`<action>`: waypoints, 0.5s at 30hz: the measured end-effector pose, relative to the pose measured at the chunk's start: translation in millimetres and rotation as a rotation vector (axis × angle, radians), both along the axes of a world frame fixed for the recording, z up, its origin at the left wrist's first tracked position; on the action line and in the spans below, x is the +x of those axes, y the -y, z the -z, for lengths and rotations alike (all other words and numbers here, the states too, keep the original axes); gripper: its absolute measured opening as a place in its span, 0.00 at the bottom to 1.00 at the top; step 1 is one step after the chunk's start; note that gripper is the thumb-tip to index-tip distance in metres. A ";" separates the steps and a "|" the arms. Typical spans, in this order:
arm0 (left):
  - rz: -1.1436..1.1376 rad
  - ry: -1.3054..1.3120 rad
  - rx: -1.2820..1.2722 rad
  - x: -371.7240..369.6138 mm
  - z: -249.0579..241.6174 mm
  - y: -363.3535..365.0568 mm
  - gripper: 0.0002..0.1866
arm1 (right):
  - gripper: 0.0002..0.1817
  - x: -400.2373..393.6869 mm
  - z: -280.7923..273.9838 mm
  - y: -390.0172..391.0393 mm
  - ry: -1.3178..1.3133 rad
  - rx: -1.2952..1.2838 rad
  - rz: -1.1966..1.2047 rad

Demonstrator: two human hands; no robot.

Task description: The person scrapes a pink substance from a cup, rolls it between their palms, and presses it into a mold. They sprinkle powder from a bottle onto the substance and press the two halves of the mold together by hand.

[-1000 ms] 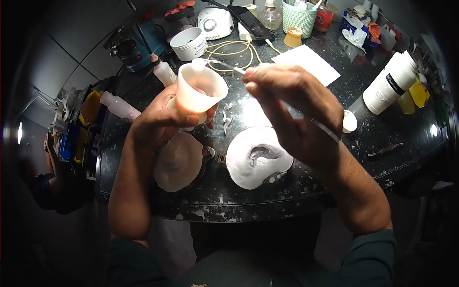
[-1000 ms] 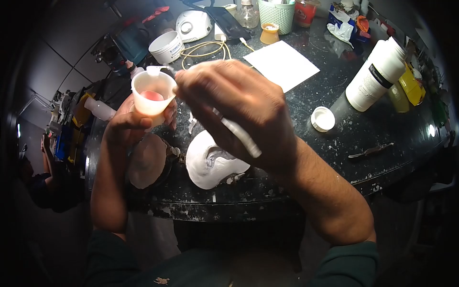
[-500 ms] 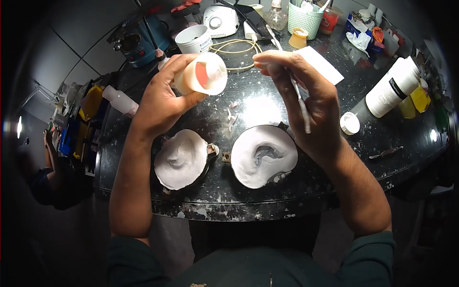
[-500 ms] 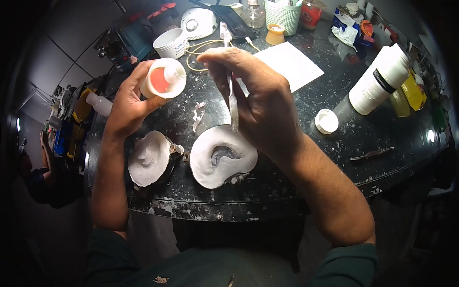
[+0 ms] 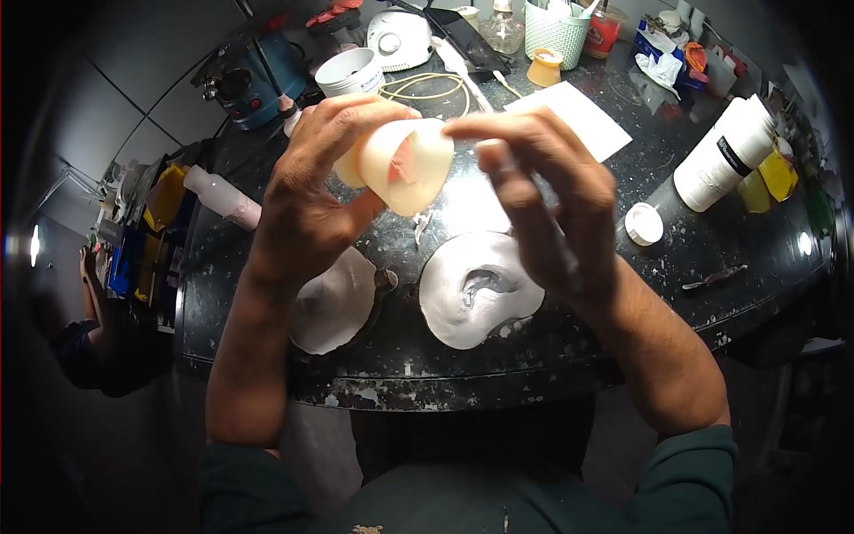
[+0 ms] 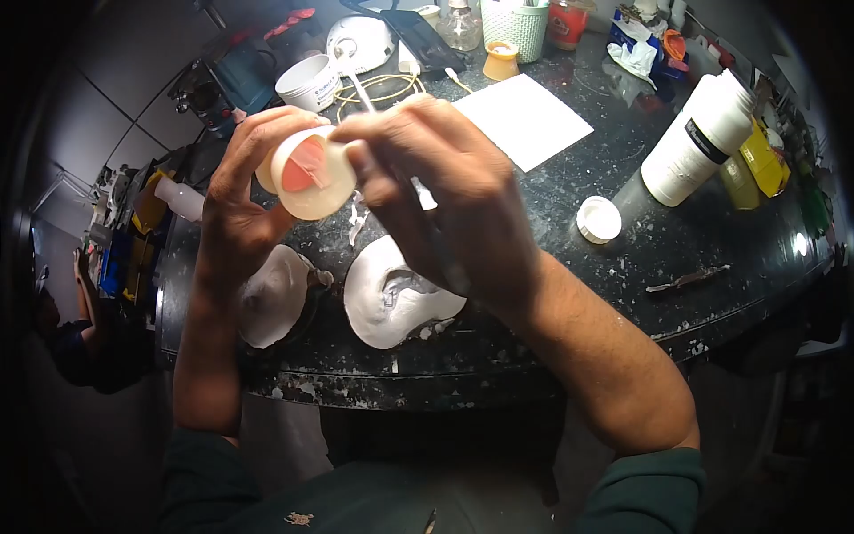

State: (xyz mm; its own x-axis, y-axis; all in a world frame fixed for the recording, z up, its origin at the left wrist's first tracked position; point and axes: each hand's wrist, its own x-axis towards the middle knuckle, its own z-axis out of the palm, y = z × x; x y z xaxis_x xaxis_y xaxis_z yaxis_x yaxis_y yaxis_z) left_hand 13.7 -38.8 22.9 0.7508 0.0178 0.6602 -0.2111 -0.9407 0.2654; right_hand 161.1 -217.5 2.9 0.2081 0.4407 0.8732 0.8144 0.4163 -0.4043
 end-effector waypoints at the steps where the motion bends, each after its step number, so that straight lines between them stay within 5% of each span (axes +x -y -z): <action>1: -0.022 0.020 0.023 0.2 -0.7 -2.0 0.29 | 0.15 6.2 3.2 -0.6 -0.012 0.007 -0.082; 5: -0.065 0.047 -0.170 -0.2 5.9 -19.7 0.27 | 0.17 0.0 -11.3 2.3 -0.410 0.138 -0.233; 9: -0.098 0.036 -0.365 -0.9 10.6 -28.5 0.27 | 0.13 10.9 -12.1 6.7 -0.358 0.028 -0.305; 15: -0.051 0.017 -0.285 0.1 10.6 -23.6 0.25 | 0.08 2.9 2.2 -2.6 -0.259 0.000 -0.281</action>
State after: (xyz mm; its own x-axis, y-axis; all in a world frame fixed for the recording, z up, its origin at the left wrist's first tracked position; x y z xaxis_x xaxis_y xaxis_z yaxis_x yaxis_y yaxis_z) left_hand 13.8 -15.3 12.2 0.7329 0.2420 0.6358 -0.1721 -0.8382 0.5174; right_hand 164.0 -214.9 0.7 0.2927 0.5125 0.8073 0.5390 0.6089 -0.5820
